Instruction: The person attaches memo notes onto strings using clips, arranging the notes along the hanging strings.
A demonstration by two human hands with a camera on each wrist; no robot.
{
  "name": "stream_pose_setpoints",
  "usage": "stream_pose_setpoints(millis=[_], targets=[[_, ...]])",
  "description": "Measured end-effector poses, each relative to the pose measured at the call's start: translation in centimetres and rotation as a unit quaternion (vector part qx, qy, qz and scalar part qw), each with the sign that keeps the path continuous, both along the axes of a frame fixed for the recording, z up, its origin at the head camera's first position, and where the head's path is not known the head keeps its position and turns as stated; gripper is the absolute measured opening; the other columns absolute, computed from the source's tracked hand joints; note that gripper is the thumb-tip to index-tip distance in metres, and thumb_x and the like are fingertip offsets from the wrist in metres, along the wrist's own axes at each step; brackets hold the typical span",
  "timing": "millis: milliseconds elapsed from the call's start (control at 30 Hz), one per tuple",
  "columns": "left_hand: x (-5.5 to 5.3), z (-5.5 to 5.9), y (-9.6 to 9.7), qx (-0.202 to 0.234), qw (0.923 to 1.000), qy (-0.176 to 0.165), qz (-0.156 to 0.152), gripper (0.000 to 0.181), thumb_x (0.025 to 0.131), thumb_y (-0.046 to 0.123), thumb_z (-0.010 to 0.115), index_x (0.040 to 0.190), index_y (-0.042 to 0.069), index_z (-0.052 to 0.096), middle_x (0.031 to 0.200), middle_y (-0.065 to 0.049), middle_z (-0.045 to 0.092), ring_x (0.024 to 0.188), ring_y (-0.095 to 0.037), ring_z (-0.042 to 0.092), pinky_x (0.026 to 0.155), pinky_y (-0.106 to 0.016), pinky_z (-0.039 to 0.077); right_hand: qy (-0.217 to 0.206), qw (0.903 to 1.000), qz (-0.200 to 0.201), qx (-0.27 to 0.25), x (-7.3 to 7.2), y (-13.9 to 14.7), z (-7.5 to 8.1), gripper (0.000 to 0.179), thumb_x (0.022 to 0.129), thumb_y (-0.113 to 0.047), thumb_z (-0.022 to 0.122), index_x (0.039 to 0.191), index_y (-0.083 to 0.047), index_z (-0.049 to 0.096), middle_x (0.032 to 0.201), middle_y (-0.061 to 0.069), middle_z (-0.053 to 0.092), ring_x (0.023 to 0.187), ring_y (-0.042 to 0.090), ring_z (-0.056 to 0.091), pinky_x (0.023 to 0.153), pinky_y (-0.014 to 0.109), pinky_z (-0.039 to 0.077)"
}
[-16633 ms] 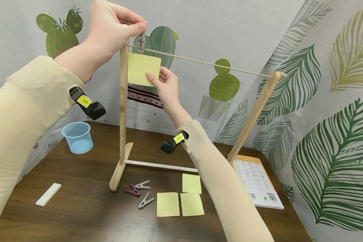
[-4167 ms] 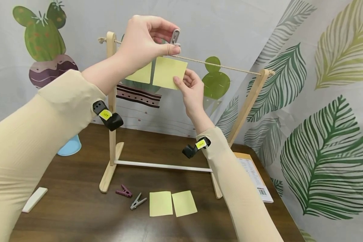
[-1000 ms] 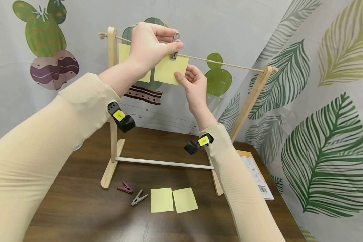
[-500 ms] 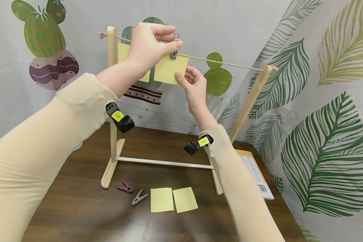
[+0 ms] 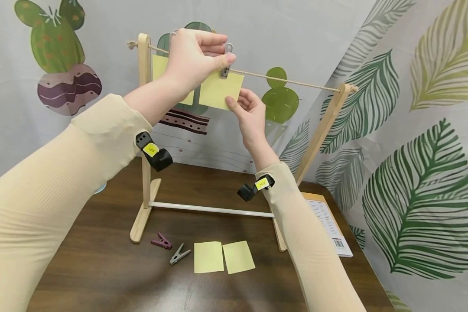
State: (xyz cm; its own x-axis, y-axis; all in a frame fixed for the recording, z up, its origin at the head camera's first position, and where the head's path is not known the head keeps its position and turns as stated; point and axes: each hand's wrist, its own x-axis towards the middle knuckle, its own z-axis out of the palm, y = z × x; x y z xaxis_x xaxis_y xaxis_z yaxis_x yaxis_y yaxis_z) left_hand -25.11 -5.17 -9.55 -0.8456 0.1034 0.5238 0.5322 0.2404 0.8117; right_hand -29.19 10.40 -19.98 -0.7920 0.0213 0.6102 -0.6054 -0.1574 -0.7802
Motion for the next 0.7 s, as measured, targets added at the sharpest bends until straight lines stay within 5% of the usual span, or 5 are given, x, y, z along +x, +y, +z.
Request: stream_pose_setpoints(millis=[700], targets=[[0.4, -0.37, -0.37, 0.042, 0.9989, 0.021, -0.005, 0.05, 0.083, 0.015, 0.078, 0.13, 0.007, 0.063, 0.126, -0.011, 0.067, 0.114, -0.012, 0.066, 0.096, -0.02, 0.049, -0.01, 0.9999, -0.008, -0.009, 0.19, -0.13, -0.5, 0.024, 0.089, 0.007, 0.064, 0.112, 0.013, 0.059, 0.08, -0.009, 0.069, 0.072, 0.004, 0.063, 0.072, 0.019, 0.051]])
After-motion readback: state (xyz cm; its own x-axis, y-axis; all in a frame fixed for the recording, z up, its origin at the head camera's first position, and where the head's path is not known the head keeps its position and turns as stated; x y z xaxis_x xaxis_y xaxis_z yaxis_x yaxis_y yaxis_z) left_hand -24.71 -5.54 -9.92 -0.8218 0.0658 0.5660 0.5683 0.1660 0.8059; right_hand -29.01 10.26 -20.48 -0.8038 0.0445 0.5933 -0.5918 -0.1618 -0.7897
